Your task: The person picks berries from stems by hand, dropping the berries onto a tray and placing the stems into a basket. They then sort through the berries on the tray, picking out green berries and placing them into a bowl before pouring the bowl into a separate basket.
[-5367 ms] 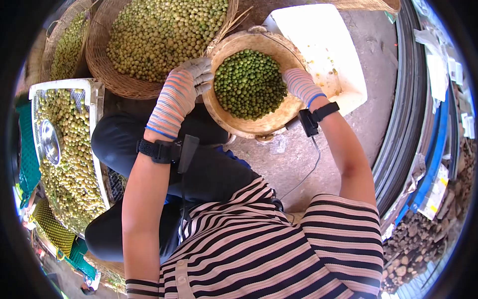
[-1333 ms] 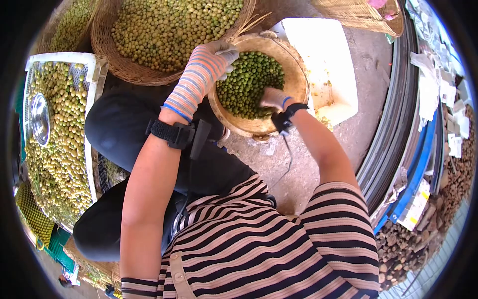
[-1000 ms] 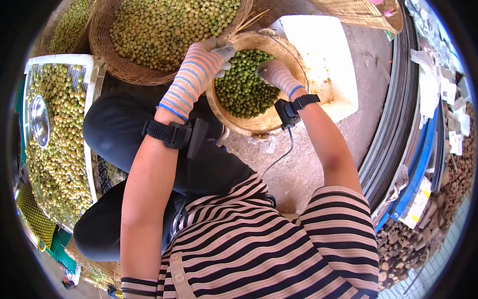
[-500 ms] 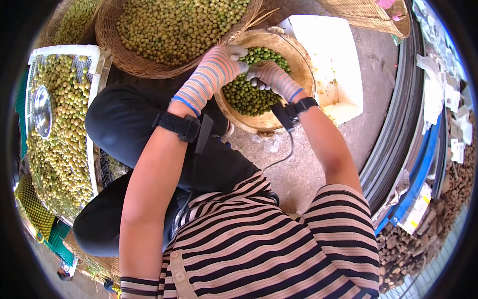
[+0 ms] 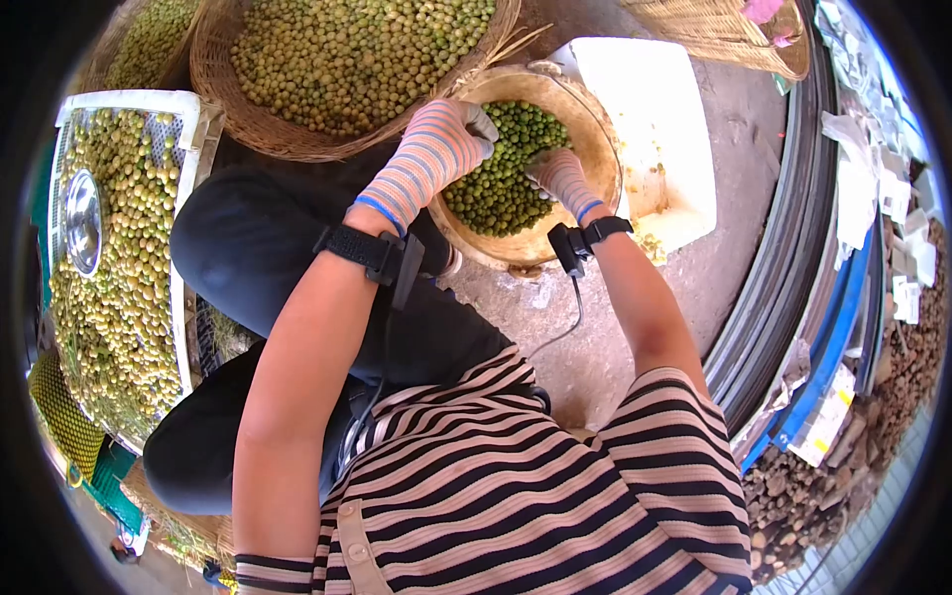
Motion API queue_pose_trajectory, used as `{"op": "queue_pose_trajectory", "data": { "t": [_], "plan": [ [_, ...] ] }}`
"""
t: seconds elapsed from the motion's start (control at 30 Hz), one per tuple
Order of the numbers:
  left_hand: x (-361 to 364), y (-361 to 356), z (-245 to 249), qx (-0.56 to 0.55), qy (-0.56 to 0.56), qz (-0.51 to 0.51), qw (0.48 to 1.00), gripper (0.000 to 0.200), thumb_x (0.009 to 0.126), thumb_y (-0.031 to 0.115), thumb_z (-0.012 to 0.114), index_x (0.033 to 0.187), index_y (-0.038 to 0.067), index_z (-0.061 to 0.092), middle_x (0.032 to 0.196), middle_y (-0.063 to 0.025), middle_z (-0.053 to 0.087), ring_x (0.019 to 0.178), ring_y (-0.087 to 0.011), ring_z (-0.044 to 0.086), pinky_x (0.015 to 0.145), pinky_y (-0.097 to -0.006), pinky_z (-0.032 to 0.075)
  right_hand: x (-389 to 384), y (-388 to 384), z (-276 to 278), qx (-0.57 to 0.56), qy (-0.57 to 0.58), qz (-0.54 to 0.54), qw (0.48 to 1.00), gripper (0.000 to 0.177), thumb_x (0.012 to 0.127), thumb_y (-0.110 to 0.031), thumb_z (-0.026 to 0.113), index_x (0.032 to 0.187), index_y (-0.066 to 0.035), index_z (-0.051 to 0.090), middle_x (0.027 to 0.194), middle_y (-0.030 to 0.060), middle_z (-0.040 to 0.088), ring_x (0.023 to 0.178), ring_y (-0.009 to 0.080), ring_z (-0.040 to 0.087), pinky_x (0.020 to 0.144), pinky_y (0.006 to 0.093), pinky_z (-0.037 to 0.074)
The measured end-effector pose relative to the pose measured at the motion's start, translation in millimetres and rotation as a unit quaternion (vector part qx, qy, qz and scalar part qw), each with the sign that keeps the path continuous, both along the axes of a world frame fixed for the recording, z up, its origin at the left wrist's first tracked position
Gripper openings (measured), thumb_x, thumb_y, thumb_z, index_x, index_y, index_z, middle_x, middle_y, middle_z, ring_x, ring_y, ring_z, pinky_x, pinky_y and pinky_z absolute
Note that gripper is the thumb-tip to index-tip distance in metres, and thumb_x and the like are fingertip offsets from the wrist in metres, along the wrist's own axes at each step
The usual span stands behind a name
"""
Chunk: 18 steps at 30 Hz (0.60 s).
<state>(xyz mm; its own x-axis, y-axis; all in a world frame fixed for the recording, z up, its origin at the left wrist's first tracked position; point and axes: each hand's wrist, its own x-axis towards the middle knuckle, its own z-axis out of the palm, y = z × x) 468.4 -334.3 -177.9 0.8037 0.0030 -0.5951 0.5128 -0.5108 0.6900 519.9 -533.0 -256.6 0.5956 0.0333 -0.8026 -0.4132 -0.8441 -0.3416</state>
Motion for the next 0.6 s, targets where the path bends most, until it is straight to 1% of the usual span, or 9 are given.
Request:
{"op": "queue_pose_trajectory", "data": {
  "t": [0.07, 0.13, 0.2, 0.27, 0.33, 0.4, 0.47, 0.53, 0.6],
  "plan": [
    [-2.1, 0.3, 7.0, 0.018, 0.01, 0.014, 1.0, 0.02, 0.073, 0.017, 0.069, 0.092, 0.013, 0.069, 0.08, -0.0072, 0.067, 0.07, -0.0202, 0.062, 0.068, -0.0342, 0.05, -10.8, -6.6, -15.2, -0.014, 0.021, -0.022, 0.999, 0.017, 0.077, -0.02, 0.065, 0.078, -0.003, 0.061, 0.059, 0.0049, 0.057, 0.044, 0.0135, 0.051, 0.04, 0.0237, 0.041],
    [-2.0, 0.5, 10.1, -0.028, 0.044, 0.024, 0.998, 0.027, 0.073, 0.019, 0.07, 0.099, 0.014, 0.067, 0.084, -0.0075, 0.067, 0.073, -0.0212, 0.063, 0.07, -0.0342, 0.05, -13.6, -9.6, -35.4, -0.001, 0.021, 0.096, 0.995, 0.021, 0.074, -0.021, 0.068, 0.086, -0.005, 0.063, 0.06, 0.0058, 0.057, 0.047, 0.0159, 0.055, 0.04, 0.0264, 0.043],
    [-4.5, -1.3, 11.5, -0.004, 0.028, 0.019, 0.999, 0.032, 0.073, 0.02, 0.07, 0.104, 0.015, 0.065, 0.09, -0.0087, 0.067, 0.079, -0.0226, 0.063, 0.075, -0.0339, 0.049, -13.7, -14.9, -70.0, -0.018, -0.014, 0.101, 0.995, 0.022, 0.076, -0.021, 0.068, 0.091, -0.005, 0.064, 0.062, 0.0065, 0.058, 0.051, 0.0171, 0.058, 0.041, 0.0281, 0.045],
    [-4.8, 0.4, 13.9, 0.014, 0.042, 0.006, 0.999, 0.034, 0.074, 0.022, 0.069, 0.107, 0.016, 0.064, 0.098, -0.0098, 0.066, 0.085, -0.024, 0.063, 0.078, -0.0339, 0.049, -6.4, -33.2, -101.3, 0.112, -0.125, 0.338, 0.926, 0.023, 0.076, -0.021, 0.068, 0.092, -0.005, 0.064, 0.064, 0.0068, 0.059, 0.052, 0.018, 0.059, 0.041, 0.0274, 0.046],
    [-2.6, 0.6, 11.7, 0.023, 0.062, -0.004, 0.998, 0.034, 0.075, 0.023, 0.068, 0.108, 0.015, 0.064, 0.101, -0.0098, 0.065, 0.087, -0.0242, 0.063, 0.079, -0.0338, 0.049, -4.2, -5.8, -50.5, 0.114, -0.09, 0.324, 0.935, 0.019, 0.076, -0.019, 0.069, 0.088, -0.004, 0.065, 0.062, 0.0053, 0.058, 0.047, 0.0157, 0.055, 0.039, 0.0247, 0.042],
    [-2.4, -3.3, 8.2, 0.027, 0.082, -0.015, 0.996, 0.035, 0.076, 0.024, 0.067, 0.11, 0.015, 0.063, 0.103, -0.0098, 0.064, 0.09, -0.0245, 0.062, 0.08, -0.0338, 0.048, -13.4, 21.3, 15.8, 0.051, 0.07, 0.039, 0.995, 0.016, 0.076, -0.019, 0.069, 0.085, -0.006, 0.066, 0.059, 0.0029, 0.057, 0.044, 0.0121, 0.05, 0.039, 0.0237, 0.039],
    [-6.7, -8.0, 10.5, 0.033, 0.037, -0.024, 0.998, 0.037, 0.078, 0.026, 0.066, 0.112, 0.014, 0.061, 0.096, -0.0089, 0.066, 0.085, -0.0254, 0.062, 0.08, -0.0343, 0.048, -19.8, 27.8, 53.7, 0.085, 0.069, 0.031, 0.994, 0.013, 0.078, -0.018, 0.067, 0.082, -0.006, 0.066, 0.058, 0.0011, 0.055, 0.043, 0.0088, 0.047, 0.039, 0.0233, 0.037],
    [-7.3, -11.1, 14.3, 0.014, 0.036, -0.031, 0.999, 0.033, 0.079, 0.023, 0.065, 0.108, 0.01, 0.063, 0.085, -0.0086, 0.067, 0.076, -0.0216, 0.063, 0.071, -0.0326, 0.051, -26.3, 31.7, 84.4, 0.197, 0.008, 0.043, 0.979, 0.009, 0.078, -0.011, 0.061, 0.078, -0.002, 0.062, 0.06, 0.0023, 0.056, 0.048, 0.0068, 0.049, 0.043, 0.02, 0.039],
    [-7.4, -12.8, 1.7, -0.114, 0.062, -0.003, 0.992, 0.027, 0.074, 0.027, 0.062, 0.091, 0.006, 0.066, 0.076, -0.0108, 0.065, 0.07, -0.0285, 0.062, 0.067, -0.0363, 0.051, -32.7, 32.5, 104.7, 0.233, -0.024, 0.033, 0.972, 0.009, 0.078, -0.012, 0.06, 0.076, -0.002, 0.061, 0.059, 0.0015, 0.055, 0.047, 0.0063, 0.048, 0.043, 0.0198, 0.037]
  ]
}}
